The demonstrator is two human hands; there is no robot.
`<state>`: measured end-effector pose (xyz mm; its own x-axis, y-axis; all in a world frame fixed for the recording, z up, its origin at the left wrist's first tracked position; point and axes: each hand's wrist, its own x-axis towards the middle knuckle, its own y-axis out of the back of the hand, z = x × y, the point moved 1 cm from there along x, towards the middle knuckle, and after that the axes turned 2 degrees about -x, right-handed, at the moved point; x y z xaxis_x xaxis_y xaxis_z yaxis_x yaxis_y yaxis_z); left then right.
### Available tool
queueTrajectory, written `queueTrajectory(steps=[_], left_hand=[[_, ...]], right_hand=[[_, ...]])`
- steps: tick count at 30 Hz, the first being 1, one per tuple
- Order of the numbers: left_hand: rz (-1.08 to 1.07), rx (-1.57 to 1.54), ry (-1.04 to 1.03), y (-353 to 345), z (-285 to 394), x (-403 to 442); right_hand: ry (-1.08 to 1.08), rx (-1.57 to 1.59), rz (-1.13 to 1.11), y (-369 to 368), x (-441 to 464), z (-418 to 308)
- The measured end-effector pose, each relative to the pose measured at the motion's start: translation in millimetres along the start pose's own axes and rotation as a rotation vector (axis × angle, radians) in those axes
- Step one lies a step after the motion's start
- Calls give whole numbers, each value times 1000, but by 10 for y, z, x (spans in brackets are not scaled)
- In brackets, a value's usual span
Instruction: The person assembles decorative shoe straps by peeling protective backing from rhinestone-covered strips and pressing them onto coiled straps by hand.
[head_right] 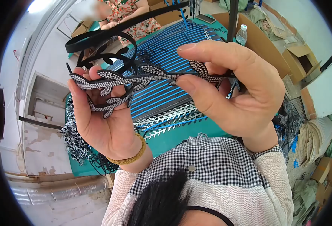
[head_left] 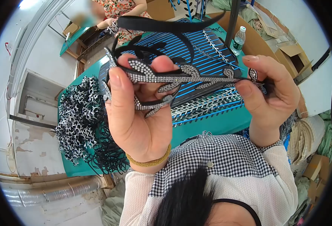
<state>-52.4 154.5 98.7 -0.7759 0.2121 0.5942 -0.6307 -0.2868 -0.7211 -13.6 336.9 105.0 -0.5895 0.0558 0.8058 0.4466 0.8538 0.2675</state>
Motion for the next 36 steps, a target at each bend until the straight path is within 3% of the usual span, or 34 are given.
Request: queueTrajectory(steps=[4,17,23,29,32,35,36], left_hand=[[-80,-67,57,6,-2,5],[34,-282,230,-2,14,-56],[110,-347,260,-54,-8,-70],[114,-436,317,-23,-41,-81],[93,-324,249,32,-62,-26],[-37,143,159,12,-193,8],[6,261,115,12,-253,-43]], right_hand=[[63,56,-38,-13,36,92],[164,307,-165,-82,225,262],[322,398,-223,-149,296,358],[390,369,-322,-161,346,403],[211,402,-347,-196,299,406],[2,569,-313,-260,260,421],[6,575,-314,-277,255,427]])
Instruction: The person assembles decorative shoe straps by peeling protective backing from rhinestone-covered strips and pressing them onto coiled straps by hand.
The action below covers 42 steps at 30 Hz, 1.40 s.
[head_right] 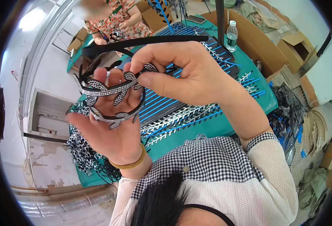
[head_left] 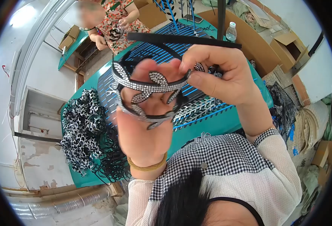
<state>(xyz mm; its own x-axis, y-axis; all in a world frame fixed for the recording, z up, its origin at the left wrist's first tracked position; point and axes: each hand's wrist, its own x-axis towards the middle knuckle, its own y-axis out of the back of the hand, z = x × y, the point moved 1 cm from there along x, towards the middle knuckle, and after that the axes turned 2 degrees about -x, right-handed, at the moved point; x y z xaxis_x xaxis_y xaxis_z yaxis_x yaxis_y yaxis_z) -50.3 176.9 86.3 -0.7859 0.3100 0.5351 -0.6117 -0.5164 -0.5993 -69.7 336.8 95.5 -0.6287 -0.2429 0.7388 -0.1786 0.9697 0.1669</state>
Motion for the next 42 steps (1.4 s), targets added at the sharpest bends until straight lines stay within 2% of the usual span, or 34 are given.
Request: queueTrajectory(steps=[4,6,9,10,12,15,18,19,22,25,28,31,33,38,42], left_hand=[[137,248,-36,8,-23,-3],[183,155,-50,10,0,-5],[159,-120,-43,87,114,4],[267,-198,-74,63,138,21],[264,-329,-83,44,172,52],[226,-411,-45,82,236,31],[166,-448,-11,115,268,31],[175,-456,-18,133,281,29],[191,-473,-24,127,308,18],[199,-486,23,114,302,-14],[269,-479,-18,64,265,-12],[65,-487,58,165,273,-26],[31,-435,98,125,287,-19],[52,-328,64,86,290,-37],[54,-431,111,81,299,-12]], right_hand=[[-39,-9,-32,-5,-14,5],[-56,48,-45,-4,-40,41],[36,84,116,-88,-71,-11],[90,20,58,-54,-75,-25],[139,-267,108,-60,-107,-52],[241,-481,241,-116,-120,35],[262,-565,189,-118,-133,-120],[264,-437,269,-152,-179,-76],[79,-431,60,-46,-171,-300],[161,-433,21,59,-90,-294],[156,-441,58,55,-85,-400],[224,-470,94,33,-99,-478],[252,-488,127,17,-116,-494],[196,-467,120,34,-148,-480],[228,-441,74,6,-180,-474]])
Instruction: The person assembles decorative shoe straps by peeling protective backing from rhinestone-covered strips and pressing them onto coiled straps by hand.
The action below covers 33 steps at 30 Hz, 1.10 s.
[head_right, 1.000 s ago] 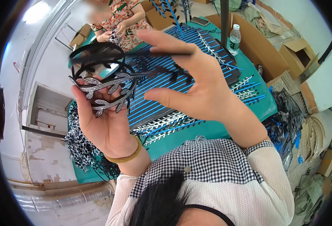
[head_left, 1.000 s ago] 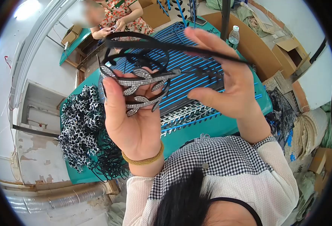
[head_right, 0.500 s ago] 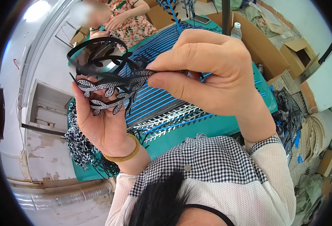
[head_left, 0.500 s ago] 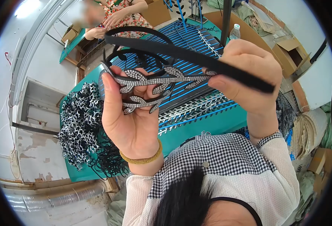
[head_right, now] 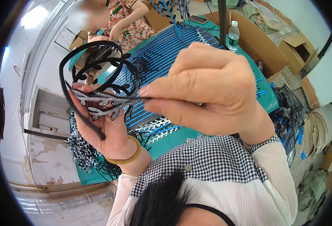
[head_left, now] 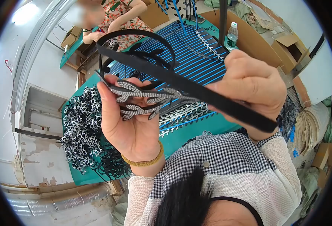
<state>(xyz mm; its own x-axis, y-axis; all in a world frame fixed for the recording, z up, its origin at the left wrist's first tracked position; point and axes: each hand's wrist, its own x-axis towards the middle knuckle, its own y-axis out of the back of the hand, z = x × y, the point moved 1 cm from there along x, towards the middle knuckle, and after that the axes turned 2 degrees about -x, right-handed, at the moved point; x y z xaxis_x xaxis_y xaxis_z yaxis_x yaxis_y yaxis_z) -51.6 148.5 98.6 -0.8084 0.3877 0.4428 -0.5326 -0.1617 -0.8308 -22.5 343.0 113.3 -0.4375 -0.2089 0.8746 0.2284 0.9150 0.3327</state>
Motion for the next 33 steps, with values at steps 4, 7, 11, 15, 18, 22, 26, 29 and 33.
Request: queueTrajectory(steps=[4,7,11,15,18,22,26,29,33], left_hand=[[1,-158,-61,1,-55,-13],[-53,-103,-25,-7,-47,0],[19,11,35,11,-27,-26],[86,-178,68,-5,-91,2],[110,-201,125,36,-95,8],[82,-244,164,68,-126,22],[38,-292,227,86,-152,10],[19,-295,252,113,-157,7],[10,-277,260,184,-139,35]], right_hand=[[-38,-2,51,-31,-1,30],[-44,-3,43,-2,36,78],[-35,52,26,-21,60,202],[-73,101,11,-36,68,256],[-39,119,23,-45,83,306],[-27,121,-8,-19,82,343],[68,187,-64,-13,102,427],[120,234,-99,-27,133,468],[203,241,-118,-34,186,513]])
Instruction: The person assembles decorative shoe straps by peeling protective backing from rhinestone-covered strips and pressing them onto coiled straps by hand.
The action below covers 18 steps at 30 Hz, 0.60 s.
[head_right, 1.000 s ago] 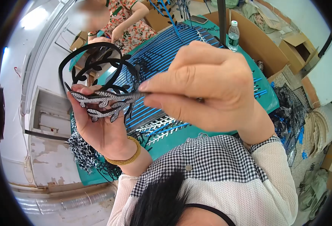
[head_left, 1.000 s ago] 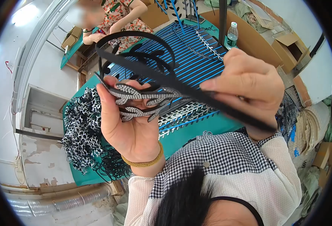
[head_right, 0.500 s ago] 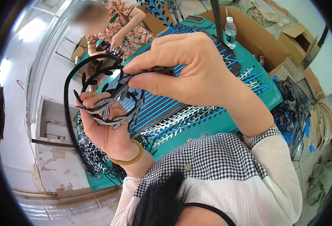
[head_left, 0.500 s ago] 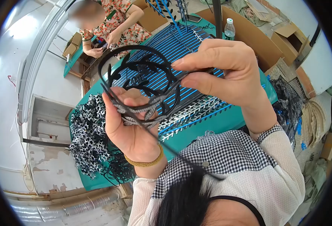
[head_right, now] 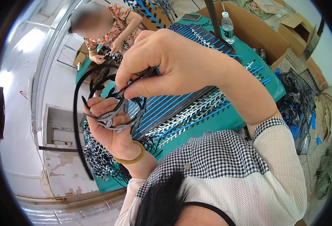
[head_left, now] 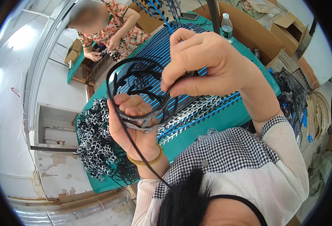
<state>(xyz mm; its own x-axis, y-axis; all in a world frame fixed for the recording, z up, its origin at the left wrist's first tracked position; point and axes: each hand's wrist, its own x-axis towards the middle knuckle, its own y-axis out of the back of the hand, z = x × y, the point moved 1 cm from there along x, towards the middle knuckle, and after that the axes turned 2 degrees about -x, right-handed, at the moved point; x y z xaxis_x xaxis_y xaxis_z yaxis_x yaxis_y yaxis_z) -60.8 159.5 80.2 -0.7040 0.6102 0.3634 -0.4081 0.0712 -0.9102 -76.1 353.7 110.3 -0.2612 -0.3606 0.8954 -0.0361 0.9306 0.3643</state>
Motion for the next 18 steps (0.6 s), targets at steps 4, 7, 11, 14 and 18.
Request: queueTrajectory(steps=[4,7,11,14,18], left_hand=[[201,344,-116,-25,122,92],[282,595,-67,115,365,164],[517,975,-286,222,541,260],[778,1621,-721,228,629,334],[597,1647,-1613,-65,372,235]], right_hand=[[-145,43,80,75,-63,-40],[-175,74,101,138,-103,-46],[-140,29,95,112,-125,-57],[-157,-111,92,61,-120,-77],[-408,-155,268,-68,-182,-47]])
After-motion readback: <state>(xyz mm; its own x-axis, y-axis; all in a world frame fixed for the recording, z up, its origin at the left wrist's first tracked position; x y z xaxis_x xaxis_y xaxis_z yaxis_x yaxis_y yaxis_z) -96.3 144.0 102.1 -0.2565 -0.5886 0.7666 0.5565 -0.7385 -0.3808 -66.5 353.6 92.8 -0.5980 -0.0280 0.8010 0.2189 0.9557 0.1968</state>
